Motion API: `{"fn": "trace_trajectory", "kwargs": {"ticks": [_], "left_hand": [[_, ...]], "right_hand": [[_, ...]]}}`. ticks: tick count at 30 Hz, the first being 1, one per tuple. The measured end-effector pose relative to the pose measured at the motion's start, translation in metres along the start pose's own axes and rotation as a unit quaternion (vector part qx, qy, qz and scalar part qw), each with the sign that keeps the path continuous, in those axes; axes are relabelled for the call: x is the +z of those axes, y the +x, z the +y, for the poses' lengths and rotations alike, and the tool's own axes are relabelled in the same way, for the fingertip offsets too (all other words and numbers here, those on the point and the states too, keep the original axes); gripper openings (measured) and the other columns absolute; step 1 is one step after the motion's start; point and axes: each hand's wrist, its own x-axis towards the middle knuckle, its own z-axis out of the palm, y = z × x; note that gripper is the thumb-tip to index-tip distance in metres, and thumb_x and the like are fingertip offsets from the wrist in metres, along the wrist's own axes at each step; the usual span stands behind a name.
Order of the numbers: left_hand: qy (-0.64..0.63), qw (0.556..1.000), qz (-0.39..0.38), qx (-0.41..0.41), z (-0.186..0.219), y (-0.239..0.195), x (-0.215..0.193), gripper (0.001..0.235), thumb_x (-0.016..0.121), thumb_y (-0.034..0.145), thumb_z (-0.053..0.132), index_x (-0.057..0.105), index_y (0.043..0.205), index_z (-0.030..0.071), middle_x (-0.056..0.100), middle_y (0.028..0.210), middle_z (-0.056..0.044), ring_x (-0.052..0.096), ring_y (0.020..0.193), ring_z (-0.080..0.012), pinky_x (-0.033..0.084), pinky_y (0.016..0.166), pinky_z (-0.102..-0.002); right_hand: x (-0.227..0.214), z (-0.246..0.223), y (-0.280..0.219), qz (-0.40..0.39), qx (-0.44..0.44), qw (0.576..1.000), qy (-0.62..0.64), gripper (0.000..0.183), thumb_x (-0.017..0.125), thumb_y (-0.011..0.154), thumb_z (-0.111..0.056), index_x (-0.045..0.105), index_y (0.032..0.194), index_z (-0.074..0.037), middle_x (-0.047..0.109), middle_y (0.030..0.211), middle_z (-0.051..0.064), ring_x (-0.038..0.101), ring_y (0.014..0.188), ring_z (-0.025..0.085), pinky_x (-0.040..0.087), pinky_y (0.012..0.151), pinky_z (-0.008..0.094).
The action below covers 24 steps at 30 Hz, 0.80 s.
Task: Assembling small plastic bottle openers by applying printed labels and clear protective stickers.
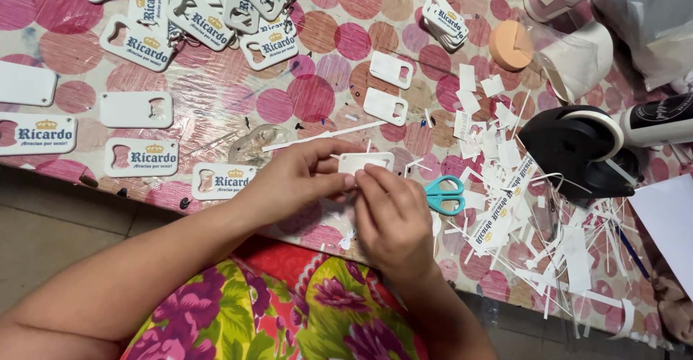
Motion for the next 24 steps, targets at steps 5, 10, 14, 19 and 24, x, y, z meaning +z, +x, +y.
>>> {"fn": "trace_trajectory", "kwargs": {"ticks": [5, 10, 14, 19, 24], "left_hand": [[-0.004, 1.000, -0.004, 0.013, 0.020, -0.006, 0.009, 0.049, 0.065, 0.091, -0.003, 0.055, 0.139, -0.006, 0.072, 0.089, -0.015, 0.076, 0.085, -0.0228, 0.067, 0.071, -0.029], [0.012, 1.000, -0.024, 0.012, 0.021, -0.006, 0.013, 0.049, 0.063, 0.092, -0.002, 0.055, 0.140, -0.004, 0.072, 0.092, -0.015, 0.075, 0.089, -0.0219, 0.066, 0.073, -0.027], [0.038, 0.998, -0.036, 0.022, 0.028, -0.009, 0.019, 0.049, 0.061, 0.093, 0.001, 0.053, 0.141, -0.002, 0.072, 0.093, -0.013, 0.074, 0.091, -0.0200, 0.065, 0.075, -0.027], [0.069, 0.996, -0.036, 0.034, 0.028, -0.009, 0.022, 0.045, 0.056, 0.096, 0.003, 0.054, 0.141, 0.000, 0.067, 0.086, -0.010, 0.075, 0.090, -0.0218, 0.065, 0.072, -0.027], [0.085, 0.995, -0.039, 0.028, 0.030, -0.009, 0.023, 0.047, 0.058, 0.096, 0.005, 0.052, 0.143, 0.001, 0.066, 0.085, -0.010, 0.076, 0.086, -0.0208, 0.064, 0.067, -0.025]], "right_hand": [[-0.021, 0.019, -0.011, 0.007, 0.258, 0.943, 0.210, 0.025, 0.066, 0.090, -0.005, 0.068, 0.114, 0.001, 0.070, 0.110, 0.017, 0.065, 0.099, 0.030, 0.053, 0.088, 0.041], [-0.010, 0.028, -0.026, -0.003, 0.505, 0.720, 0.477, 0.051, 0.069, 0.089, -0.008, 0.048, 0.135, -0.003, 0.069, 0.101, 0.014, 0.067, 0.083, 0.014, 0.053, 0.060, 0.023], [-0.001, 0.031, -0.036, 0.021, 0.496, 0.725, 0.476, 0.055, 0.075, 0.084, 0.004, 0.045, 0.129, -0.004, 0.069, 0.088, 0.014, 0.067, 0.071, 0.011, 0.056, 0.063, 0.023], [0.004, 0.028, -0.038, 0.046, 0.501, 0.736, 0.453, 0.050, 0.077, 0.085, 0.003, 0.045, 0.124, -0.005, 0.070, 0.087, 0.014, 0.067, 0.069, 0.010, 0.057, 0.063, 0.022], [0.008, 0.033, -0.047, 0.057, 0.497, 0.744, 0.442, 0.051, 0.080, 0.084, 0.004, 0.046, 0.121, -0.005, 0.070, 0.087, 0.017, 0.069, 0.072, 0.014, 0.059, 0.064, 0.023]]}}
